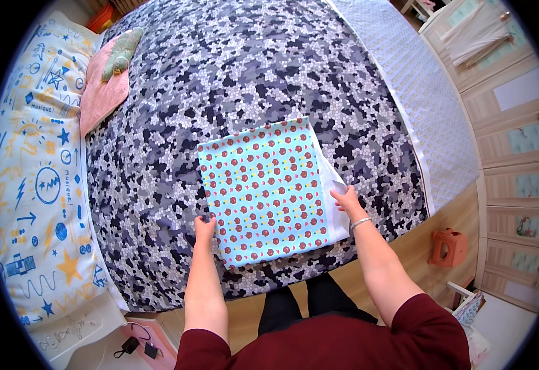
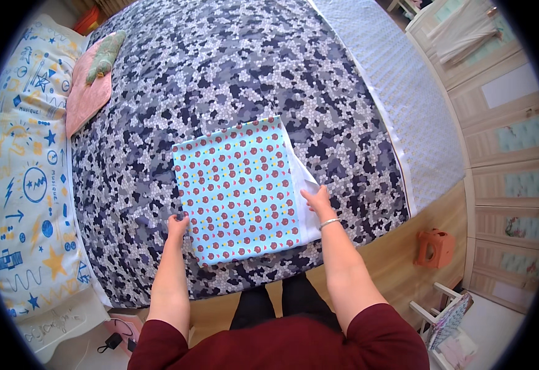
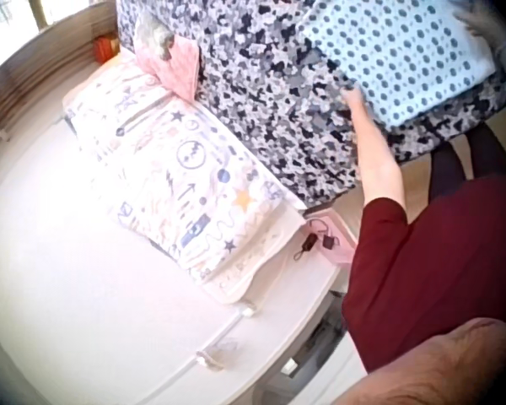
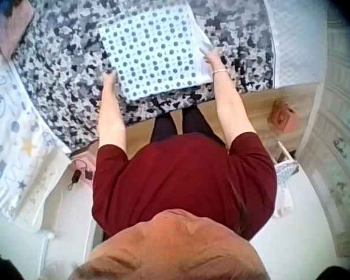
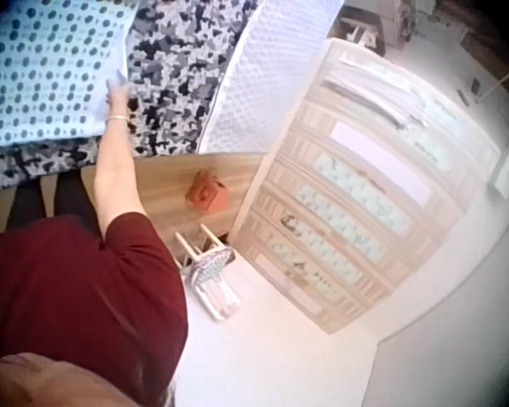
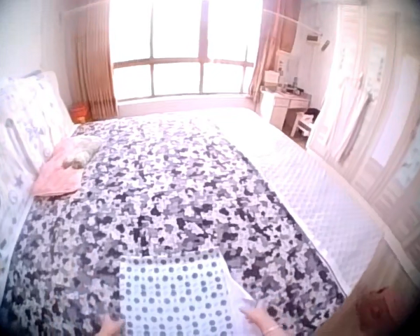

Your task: The person folds a patterned sheet on a bed by hand, carries it to a chair, and then returns to the bed to fold more of the sheet.

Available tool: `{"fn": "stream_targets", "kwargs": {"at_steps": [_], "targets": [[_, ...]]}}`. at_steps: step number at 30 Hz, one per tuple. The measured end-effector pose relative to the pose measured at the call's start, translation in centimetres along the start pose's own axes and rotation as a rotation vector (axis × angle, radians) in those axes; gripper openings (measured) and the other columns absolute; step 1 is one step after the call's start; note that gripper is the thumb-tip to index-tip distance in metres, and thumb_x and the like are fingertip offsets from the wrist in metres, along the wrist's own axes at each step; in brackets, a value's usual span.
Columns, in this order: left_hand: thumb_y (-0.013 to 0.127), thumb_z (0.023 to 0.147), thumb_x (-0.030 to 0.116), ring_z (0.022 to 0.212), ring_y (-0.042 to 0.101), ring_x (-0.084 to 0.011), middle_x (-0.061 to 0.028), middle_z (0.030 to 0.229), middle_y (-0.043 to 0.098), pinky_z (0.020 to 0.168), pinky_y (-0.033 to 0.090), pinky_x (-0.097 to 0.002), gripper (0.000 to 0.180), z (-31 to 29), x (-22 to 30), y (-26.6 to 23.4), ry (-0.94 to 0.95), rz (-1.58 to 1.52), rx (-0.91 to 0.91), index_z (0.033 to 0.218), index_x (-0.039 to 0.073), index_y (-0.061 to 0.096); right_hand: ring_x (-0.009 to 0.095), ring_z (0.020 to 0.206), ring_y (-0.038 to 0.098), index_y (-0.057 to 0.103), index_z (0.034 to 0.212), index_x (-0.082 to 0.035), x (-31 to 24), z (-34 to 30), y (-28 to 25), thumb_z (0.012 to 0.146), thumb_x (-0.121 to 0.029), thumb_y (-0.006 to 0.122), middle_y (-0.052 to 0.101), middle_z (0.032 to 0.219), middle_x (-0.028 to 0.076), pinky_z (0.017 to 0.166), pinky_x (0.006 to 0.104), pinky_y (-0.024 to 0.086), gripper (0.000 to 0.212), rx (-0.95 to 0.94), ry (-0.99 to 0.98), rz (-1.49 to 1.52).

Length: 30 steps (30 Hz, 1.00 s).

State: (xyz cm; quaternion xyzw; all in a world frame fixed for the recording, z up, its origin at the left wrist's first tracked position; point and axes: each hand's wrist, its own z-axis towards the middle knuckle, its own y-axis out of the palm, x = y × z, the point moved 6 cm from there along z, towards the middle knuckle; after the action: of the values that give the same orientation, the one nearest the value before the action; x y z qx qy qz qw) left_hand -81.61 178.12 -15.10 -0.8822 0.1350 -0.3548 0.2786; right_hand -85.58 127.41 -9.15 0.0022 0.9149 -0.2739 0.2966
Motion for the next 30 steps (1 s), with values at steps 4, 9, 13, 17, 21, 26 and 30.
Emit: {"fn": "stream_targets", "kwargs": {"at_steps": [4,9,13,17,21,26,30], "targets": [[0.065,0.065,0.026,0.079,0.052,-0.0186,-0.0118,0.089,0.052,0.068,0.042,-0.0296,0.052,-1.5,3.1,1.5,-0.037,-0.095,-0.022,0.101,-0.004,0.043,0.021,0.066,0.058,0.028,0.112,0.005,-0.4,-0.5,3.2,0.057,-0.032,0.070,0.048,0.100,0.021,0.054,0.0270,0.047,0.079,0.040,-0.001,-0.008],[0.060,0.074,0.023,0.075,0.052,-0.0141,-0.0084,0.087,0.055,0.065,0.041,-0.0269,0.034,-4.5,5.3,3.0,-0.206,-0.514,-0.387,0.094,-0.003,0.049,0.019,0.085,0.053,0.040,0.108,0.002,-3.5,-4.1,5.3,0.063,-0.026,0.066,0.054,0.095,0.012,0.072,0.0325,0.042,0.058,-0.426,0.053,0.139],[0.053,0.078,0.016,0.082,0.053,-0.0151,-0.0070,0.092,0.056,0.072,0.040,-0.0287,0.027,-8.3,9.8,-0.1,-0.006,-0.806,-0.511,0.097,-0.002,0.050,0.017,0.092,0.051,0.049,0.105,0.002,-5.8,-6.6,1.2,0.071,-0.014,0.061,0.054,0.099,0.009,0.080,0.0309,0.038,0.040,-0.651,-0.092,0.465],[0.057,0.076,0.014,0.087,0.052,-0.0138,-0.0054,0.096,0.056,0.079,0.038,-0.0282,0.027,-13.6,11.1,-5.0,0.302,-0.853,-0.546,0.098,-0.001,0.053,0.013,0.093,0.049,0.050,0.107,-0.001,-5.8,-11.7,-6.2,0.070,-0.007,0.062,0.053,0.102,0.005,0.081,0.0283,0.038,0.039,-0.702,-0.224,0.500],[0.061,0.073,0.011,0.083,0.051,-0.0090,0.0005,0.090,0.058,0.078,0.036,-0.0261,0.023,-17.9,7.0,-4.1,0.168,-0.566,-0.643,0.095,0.006,0.058,0.008,0.087,0.048,0.054,0.104,-0.008,1.3,-14.8,-9.2,0.069,-0.010,0.064,0.055,0.096,-0.001,0.074,0.0227,0.038,0.037,-0.744,-0.071,0.335],[0.064,0.070,0.023,0.088,0.048,-0.0102,0.0010,0.094,0.057,0.078,0.036,-0.0285,0.030,-21.1,-4.7,1.3,-0.219,-0.154,-0.694,0.096,0.009,0.058,0.008,0.079,0.045,0.053,0.105,-0.013,14.5,-17.1,-7.5,0.062,-0.029,0.069,0.054,0.091,-0.003,0.068,0.0222,0.035,0.049,-0.712,0.169,0.107],[0.062,0.071,0.033,0.102,0.044,-0.0265,-0.0043,0.109,0.049,0.076,0.037,-0.0486,0.044,-25.3,-11.3,2.6,-0.607,-0.055,-0.687,0.104,0.008,0.048,0.011,0.078,0.044,0.054,0.101,-0.013,18.5,-20.9,-6.2,0.059,-0.028,0.066,0.053,0.089,-0.002,0.066,0.0239,0.034,0.046,-0.571,0.199,0.105]]}}
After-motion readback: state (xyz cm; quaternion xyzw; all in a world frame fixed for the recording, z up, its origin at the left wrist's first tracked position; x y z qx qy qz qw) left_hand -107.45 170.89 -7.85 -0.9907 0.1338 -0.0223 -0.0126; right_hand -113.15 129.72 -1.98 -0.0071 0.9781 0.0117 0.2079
